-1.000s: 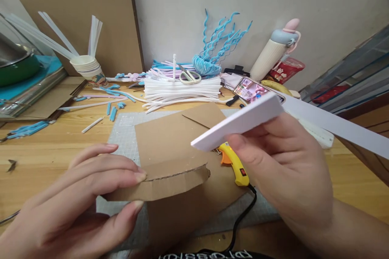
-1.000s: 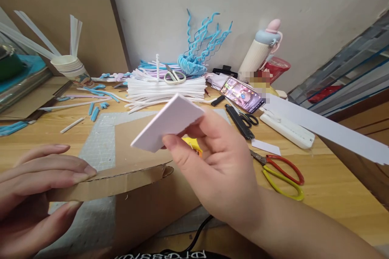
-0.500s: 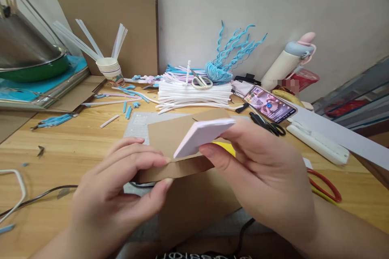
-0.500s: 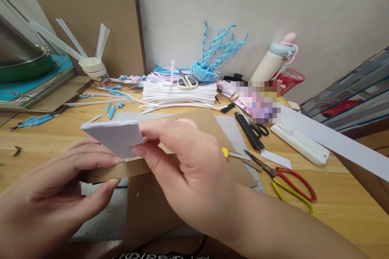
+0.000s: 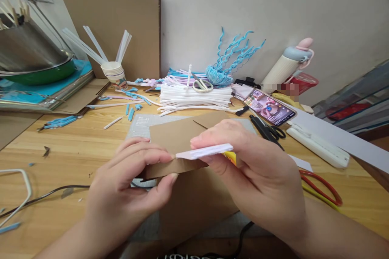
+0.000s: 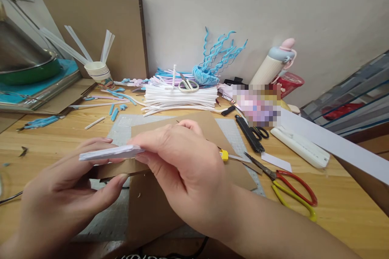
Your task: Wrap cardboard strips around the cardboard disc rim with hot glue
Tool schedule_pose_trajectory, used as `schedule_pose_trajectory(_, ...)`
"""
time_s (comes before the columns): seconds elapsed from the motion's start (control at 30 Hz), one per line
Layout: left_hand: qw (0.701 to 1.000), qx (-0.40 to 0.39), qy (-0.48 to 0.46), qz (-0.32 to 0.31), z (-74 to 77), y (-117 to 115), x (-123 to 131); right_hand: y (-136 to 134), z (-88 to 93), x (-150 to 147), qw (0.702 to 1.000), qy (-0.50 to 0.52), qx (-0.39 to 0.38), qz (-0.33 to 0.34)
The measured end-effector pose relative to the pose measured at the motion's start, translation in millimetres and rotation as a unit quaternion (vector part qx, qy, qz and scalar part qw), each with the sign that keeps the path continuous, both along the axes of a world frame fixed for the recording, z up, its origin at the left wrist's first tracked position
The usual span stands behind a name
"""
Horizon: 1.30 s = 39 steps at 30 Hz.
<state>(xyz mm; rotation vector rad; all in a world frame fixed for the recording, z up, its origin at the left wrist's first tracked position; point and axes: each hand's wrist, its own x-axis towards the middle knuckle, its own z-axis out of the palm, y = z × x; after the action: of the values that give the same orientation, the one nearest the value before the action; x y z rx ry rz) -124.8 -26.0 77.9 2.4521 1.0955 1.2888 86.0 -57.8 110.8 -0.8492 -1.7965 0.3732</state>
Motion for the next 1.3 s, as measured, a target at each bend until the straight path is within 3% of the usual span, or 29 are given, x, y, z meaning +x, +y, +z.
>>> schedule_pose_trajectory(0.3,0.999,0.009,0.002,-0.035,0.5,0.1,-2.4,-1.7,-0.6,-0.1,1.0,-0.011,0.0,-0.004)
schedule_pose_trajectory(1.3,0.998,-0.045,0.001,-0.047,-4.8,1.6,-7.2,-3.9,1.3,13.2,0.996,-0.091,0.003,0.005)
